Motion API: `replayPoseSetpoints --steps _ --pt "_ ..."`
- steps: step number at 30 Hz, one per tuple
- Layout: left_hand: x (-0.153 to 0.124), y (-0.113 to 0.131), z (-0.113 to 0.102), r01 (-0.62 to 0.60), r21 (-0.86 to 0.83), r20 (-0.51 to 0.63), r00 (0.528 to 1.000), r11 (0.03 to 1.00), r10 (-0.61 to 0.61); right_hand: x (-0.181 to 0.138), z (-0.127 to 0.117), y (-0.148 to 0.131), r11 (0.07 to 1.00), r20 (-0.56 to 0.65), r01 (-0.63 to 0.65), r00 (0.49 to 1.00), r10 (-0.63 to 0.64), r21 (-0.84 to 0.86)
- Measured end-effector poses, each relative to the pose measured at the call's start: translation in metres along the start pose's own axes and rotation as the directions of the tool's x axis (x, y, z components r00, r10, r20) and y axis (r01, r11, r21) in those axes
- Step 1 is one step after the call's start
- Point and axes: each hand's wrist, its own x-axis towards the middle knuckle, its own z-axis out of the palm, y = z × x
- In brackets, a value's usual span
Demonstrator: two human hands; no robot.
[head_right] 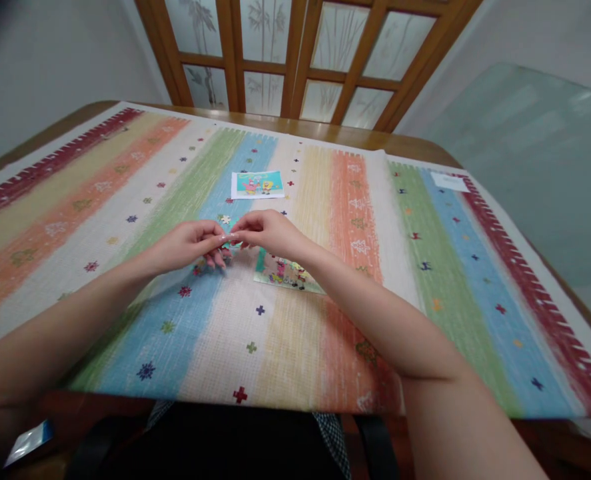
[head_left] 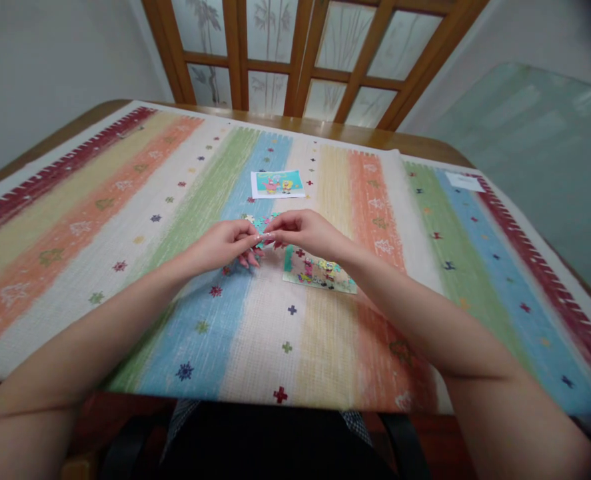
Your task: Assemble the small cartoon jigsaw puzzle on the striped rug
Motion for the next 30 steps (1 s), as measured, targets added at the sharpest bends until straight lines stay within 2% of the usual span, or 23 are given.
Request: replayPoseSetpoints --steps 3,6,8,11,13,16,18,20,21,23,25,30 --pt "0.016 0.02 0.014 0.043 -0.077 0.075 0.996 0.996 -0.038 -0.014 -0.011 0.002 0.995 -0.046 -0.043 0.998 0.047 0.094" --pt "0.034 0.035 0.028 0.018 -0.114 0.035 0.999 0.993 -0.014 -0.031 -0.026 0.003 0.991 -0.129 -0.047 0.99 0.063 0.123" --pt "0.044 0.04 0.039 -0.047 -0.111 0.013 0.999 0.993 0.049 -0.044 -0.033 0.003 0.993 -0.203 -0.049 0.977 0.07 0.105" --pt "0.057 0.042 0.053 -0.21 -0.011 0.016 0.978 0.978 0.21 -0.062 -0.04 0.005 0.993 -0.255 -0.084 0.961 0.103 0.084" --pt "0.064 0.043 0.058 -0.298 0.093 0.072 0.954 0.95 0.292 -0.07 -0.042 0.008 0.987 -0.236 -0.121 0.961 0.144 0.109" --pt "0.07 0.045 0.061 -0.337 0.184 0.196 0.933 0.923 0.301 -0.077 -0.044 0.018 0.976 -0.199 -0.147 0.964 0.178 0.162" --pt "0.069 0.044 0.061 -0.33 0.271 0.183 0.94 0.904 0.288 -0.078 -0.044 0.027 0.978 -0.212 -0.127 0.964 0.16 0.165" --pt "0.061 0.038 0.062 -0.331 0.476 0.102 0.941 0.815 0.322 -0.077 -0.041 0.036 0.988 -0.248 -0.1 0.96 0.127 0.119" --pt "0.054 0.034 0.064 -0.333 0.601 0.075 0.929 0.727 0.364 -0.076 -0.038 0.04 0.992 -0.27 -0.095 0.956 0.113 0.08" --pt "0.038 0.022 0.07 -0.375 0.791 0.148 0.884 0.483 0.444 -0.074 -0.033 0.047 0.995 -0.324 -0.1 0.941 0.096 0.006" --pt "0.022 0.007 0.08 -0.449 0.844 0.265 0.826 0.295 0.498 -0.072 -0.027 0.052 0.992 -0.384 -0.117 0.919 0.089 -0.049" --pt "0.005 -0.021 0.102 -0.475 0.861 0.322 0.786 0.182 0.527 -0.068 -0.021 0.056 0.947 -0.47 -0.162 0.882 0.013 -0.276"
